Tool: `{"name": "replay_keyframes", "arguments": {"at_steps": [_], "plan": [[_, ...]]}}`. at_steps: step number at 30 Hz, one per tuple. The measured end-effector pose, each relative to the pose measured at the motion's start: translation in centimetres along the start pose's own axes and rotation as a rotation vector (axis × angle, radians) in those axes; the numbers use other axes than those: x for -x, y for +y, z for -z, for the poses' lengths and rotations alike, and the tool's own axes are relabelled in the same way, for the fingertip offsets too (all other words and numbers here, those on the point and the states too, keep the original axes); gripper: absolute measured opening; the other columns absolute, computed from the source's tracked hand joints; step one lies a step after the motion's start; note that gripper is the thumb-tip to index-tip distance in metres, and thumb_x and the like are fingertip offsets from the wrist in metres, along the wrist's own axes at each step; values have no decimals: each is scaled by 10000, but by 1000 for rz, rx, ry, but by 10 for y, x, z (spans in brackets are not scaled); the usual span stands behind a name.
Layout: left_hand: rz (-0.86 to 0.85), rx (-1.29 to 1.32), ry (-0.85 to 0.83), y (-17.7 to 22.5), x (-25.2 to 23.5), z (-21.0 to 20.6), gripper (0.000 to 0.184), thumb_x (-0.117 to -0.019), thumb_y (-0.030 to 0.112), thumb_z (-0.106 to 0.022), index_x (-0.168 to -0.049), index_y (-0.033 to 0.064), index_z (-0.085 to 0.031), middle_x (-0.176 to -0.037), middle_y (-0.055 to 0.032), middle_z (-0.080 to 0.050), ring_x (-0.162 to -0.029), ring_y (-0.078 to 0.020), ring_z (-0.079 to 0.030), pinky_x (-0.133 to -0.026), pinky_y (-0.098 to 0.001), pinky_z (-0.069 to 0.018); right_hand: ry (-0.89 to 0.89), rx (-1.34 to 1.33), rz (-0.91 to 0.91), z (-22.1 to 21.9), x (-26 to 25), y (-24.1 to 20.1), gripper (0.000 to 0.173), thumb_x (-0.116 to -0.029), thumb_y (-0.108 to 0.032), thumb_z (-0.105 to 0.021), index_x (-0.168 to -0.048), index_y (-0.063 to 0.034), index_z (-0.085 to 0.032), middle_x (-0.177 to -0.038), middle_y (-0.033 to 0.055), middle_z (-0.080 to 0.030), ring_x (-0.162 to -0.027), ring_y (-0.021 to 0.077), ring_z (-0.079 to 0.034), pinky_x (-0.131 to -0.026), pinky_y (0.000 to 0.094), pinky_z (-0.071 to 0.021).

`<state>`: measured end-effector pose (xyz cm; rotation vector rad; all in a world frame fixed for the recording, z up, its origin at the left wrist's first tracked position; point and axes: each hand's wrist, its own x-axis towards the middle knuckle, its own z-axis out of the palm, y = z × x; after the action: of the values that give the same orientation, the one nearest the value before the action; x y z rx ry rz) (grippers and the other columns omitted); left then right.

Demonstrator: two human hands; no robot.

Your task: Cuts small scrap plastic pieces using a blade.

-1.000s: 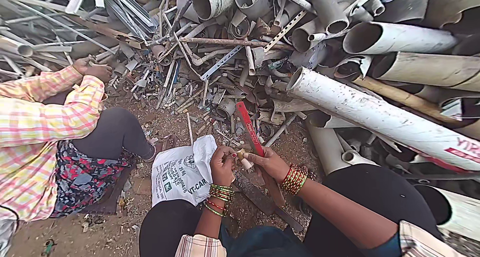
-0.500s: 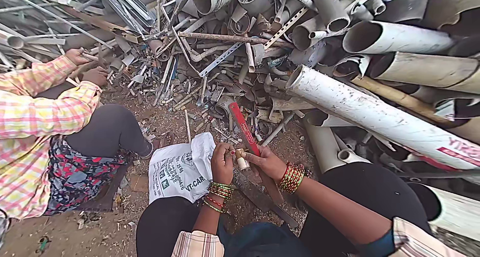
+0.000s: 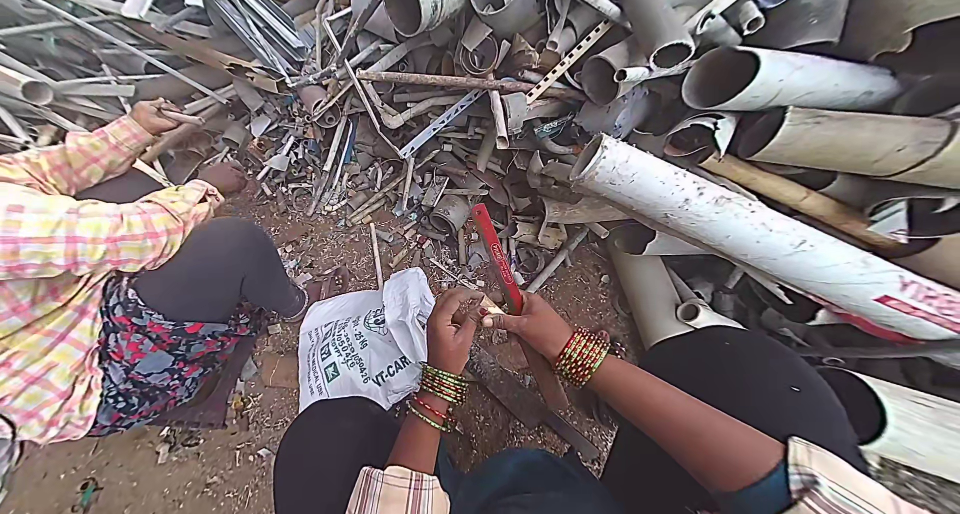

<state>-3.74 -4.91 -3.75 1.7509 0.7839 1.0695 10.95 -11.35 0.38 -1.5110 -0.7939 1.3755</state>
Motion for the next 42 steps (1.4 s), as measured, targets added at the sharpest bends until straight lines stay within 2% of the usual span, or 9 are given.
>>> {"name": "replay_keyframes", "arguments": {"at_steps": [3, 7, 13, 17, 25, 32, 37, 42], "plan": [[54, 36, 12, 5, 0, -1, 177, -897, -26, -655, -1054, -84, -713, -1123, -153, -643, -661, 41, -508, -566, -102, -441, 2, 16, 18, -1, -1, 2, 340, -898, -38, -758, -1188, -4, -583, -867, -12, -619, -522, -3, -514, -496, 153, -468], [124, 140, 79, 6, -1, -2, 132, -906, -59, -614, -1012, -93, -686, -1048, -101, -651, -654, 47, -538, -561, -105, -465, -21, -2, 43, 0, 0, 0, 372, -910, -46, -746, -1233, -21, -561, -913, -15, -633, -535, -8, -516, -486, 145, -456], [133, 172, 128, 7, -1, -2, 109, -902, -71, -609, -987, -94, -673, -979, -65, -643, -628, 51, -534, -546, -101, -466, -73, -14, 30, -1, 1, 1, 386, -970, -67, -677, -1316, -25, -513, -865, -17, -641, -533, 4, -522, -486, 163, -453], [132, 176, 142, 8, -2, -2, 88, -914, -52, -589, -963, -67, -661, -942, -28, -643, -630, 53, -545, -552, -104, -476, -65, -21, 21, 0, -1, 3, 372, -964, -68, -688, -1298, -24, -531, -855, -19, -645, -513, 8, -516, -479, 164, -456], [187, 165, 158, 13, -2, -2, 206, -1020, 11, -455, -1022, -83, -638, -902, -7, -613, -565, 60, -496, -530, -104, -461, -97, -23, 30, -1, 1, 2, 314, -1008, -107, -634, -1296, -34, -534, -819, -35, -622, -501, 6, -508, -479, 166, -462], [107, 159, 116, 7, -3, 0, 103, -899, -57, -619, -985, -89, -668, -973, -57, -640, -624, 49, -528, -547, -102, -467, -83, -22, 20, -1, 0, 3, 318, -1006, -104, -637, -1296, -31, -528, -823, -30, -621, -506, 7, -511, -481, 167, -462], [1, -2, 100, 1, -2, 1, 100, -894, -32, -627, -947, -100, -676, -987, -108, -633, -657, 46, -506, -577, -98, -448, -62, 10, 32, -1, 2, 2, 372, -965, -81, -687, -1292, -18, -521, -852, -27, -627, -527, 0, -519, -487, 157, -457], [-140, -196, 11, -1, -5, 10, 122, -901, -22, -590, -926, -100, -681, -994, -166, -641, -739, -35, -553, -653, -147, -471, -71, 79, 40, 3, 2, -1, 369, -942, -96, -725, -1254, -23, -542, -849, -22, -610, -535, 3, -519, -505, 158, -465]]}}
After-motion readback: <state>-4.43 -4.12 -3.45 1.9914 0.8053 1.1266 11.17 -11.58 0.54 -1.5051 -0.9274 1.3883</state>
